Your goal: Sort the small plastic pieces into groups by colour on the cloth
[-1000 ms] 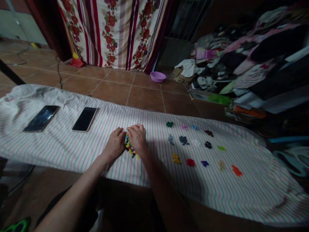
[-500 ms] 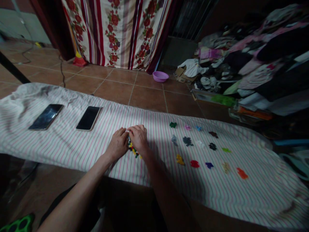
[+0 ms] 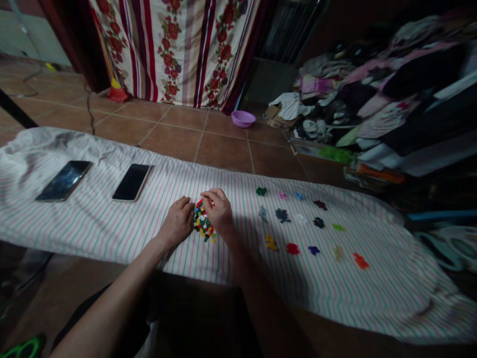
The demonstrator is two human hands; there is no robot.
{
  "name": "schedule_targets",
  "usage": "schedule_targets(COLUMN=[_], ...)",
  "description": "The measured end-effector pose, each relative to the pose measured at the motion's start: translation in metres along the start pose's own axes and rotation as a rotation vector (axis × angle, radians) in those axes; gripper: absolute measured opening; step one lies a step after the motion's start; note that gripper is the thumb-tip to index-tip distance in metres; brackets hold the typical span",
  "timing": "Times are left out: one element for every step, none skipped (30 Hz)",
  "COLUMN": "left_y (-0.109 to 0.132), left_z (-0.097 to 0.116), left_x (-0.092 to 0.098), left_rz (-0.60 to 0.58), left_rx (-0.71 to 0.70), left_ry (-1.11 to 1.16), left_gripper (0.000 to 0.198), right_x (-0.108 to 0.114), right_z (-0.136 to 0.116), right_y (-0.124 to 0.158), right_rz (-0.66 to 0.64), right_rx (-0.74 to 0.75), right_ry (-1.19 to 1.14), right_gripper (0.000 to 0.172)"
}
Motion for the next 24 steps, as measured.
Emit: schedule_targets(left_y=[0.001, 0.003, 0.005, 0.008, 0.011, 0.014, 0.016, 0.019, 0.021, 0.022, 0.023, 0.023, 0.023, 0.022, 0.021, 0.021, 0.020, 0.019, 0.018, 0.018, 0.017, 0.016, 0.015, 0.015], left_z=[0.000, 0.000, 0.001, 0.002, 0.003, 0.006, 0.008, 0.011, 0.012, 0.012, 0.012, 0.012, 0.013, 0.014, 0.015, 0.017, 0.020, 0.024, 0.027, 0.029, 0.030, 0.030, 0.028, 0.027], left_x=[-0.002, -0.005, -0.007, -0.010, -0.013, -0.016, -0.018, -0.018, -0.019, -0.019, -0.019, -0.018, -0.018, -0.018, -0.017, -0.016, -0.015, -0.015, -0.015, -0.015, -0.015, -0.015, -0.015, -0.015], left_rz=[-0.009, -0.021, -0.035, -0.052, -0.069, -0.085, -0.097, -0.099, -0.098, -0.098, -0.094, -0.091, -0.090, -0.089, -0.086, -0.084, -0.086, -0.090, -0.097, -0.102, -0.103, -0.100, -0.093, -0.087], left_rx=[0.002, 0.006, 0.012, 0.016, 0.020, 0.006, -0.009, -0.020, -0.021, -0.018, -0.010, -0.003, 0.000, -0.001, -0.003, -0.009, -0.019, -0.033, -0.046, -0.054, -0.053, -0.044, -0.033, -0.033], left_ry=[-0.008, -0.022, -0.042, -0.066, -0.093, -0.118, -0.139, -0.157, -0.170, -0.177, -0.180, -0.179, -0.174, -0.168, -0.164, -0.164, -0.168, -0.177, -0.187, -0.196, -0.200, -0.198, -0.190, -0.174], left_gripper=[0.031, 0.033, 0.036, 0.039, 0.042, 0.044, 0.046, 0.047, 0.048, 0.049, 0.050, 0.049, 0.048, 0.046, 0.044, 0.041, 0.039, 0.036, 0.034, 0.034, 0.034, 0.035, 0.036, 0.037], right_x=[0.004, 0.008, 0.013, 0.018, 0.024, 0.031, 0.039, 0.047, 0.056, 0.067, 0.077, 0.088, 0.099, 0.111, 0.123, 0.135, 0.147, 0.158, 0.167, 0.176, 0.183, 0.190, 0.195, 0.200], right_z=[0.004, 0.008, 0.012, 0.017, 0.021, 0.026, 0.032, 0.037, 0.043, 0.048, 0.052, 0.056, 0.059, 0.062, 0.066, 0.070, 0.075, 0.080, 0.087, 0.094, 0.101, 0.107, 0.113, 0.119], right_y=[0.001, 0.003, 0.004, 0.006, 0.008, 0.010, 0.012, 0.015, 0.018, 0.022, 0.026, 0.031, 0.037, 0.043, 0.049, 0.056, 0.063, 0.070, 0.076, 0.081, 0.086, 0.090, 0.093, 0.096], right_rz=[0.005, 0.012, 0.018, 0.024, 0.031, 0.039, 0.047, 0.057, 0.068, 0.082, 0.097, 0.111, 0.126, 0.145, 0.165, 0.185, 0.200, 0.208, 0.208, 0.201, 0.189, 0.177, 0.166, 0.156], right_rx=[-0.006, -0.016, -0.028, -0.039, -0.049, -0.061, -0.078, -0.099, -0.122, -0.144, -0.162, -0.176, -0.186, -0.197, -0.209, -0.224, -0.243, -0.266, -0.293, -0.322, -0.352, -0.380, -0.405, -0.426], right_ry=[0.006, 0.018, 0.033, 0.048, 0.063, 0.077, 0.090, 0.101, 0.113, 0.125, 0.137, 0.148, 0.159, 0.168, 0.176, 0.185, 0.194, 0.206, 0.222, 0.242, 0.264, 0.288, 0.310, 0.330], right_gripper=[0.023, 0.023, 0.023, 0.023, 0.023, 0.023, 0.023, 0.022, 0.022, 0.021, 0.020, 0.019, 0.019, 0.019, 0.020, 0.020, 0.020, 0.020, 0.021, 0.021, 0.022, 0.022, 0.023, 0.023])
Point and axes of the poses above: each hand's wrist, its own y-axis away from the middle knuckle, its own x-axis out of the back of the hand, z = x × y, the point moved 10 cm from there along -y, towards the middle knuckle, and after that the axes turned 8 degrees about -z, right-handed, at the moved point
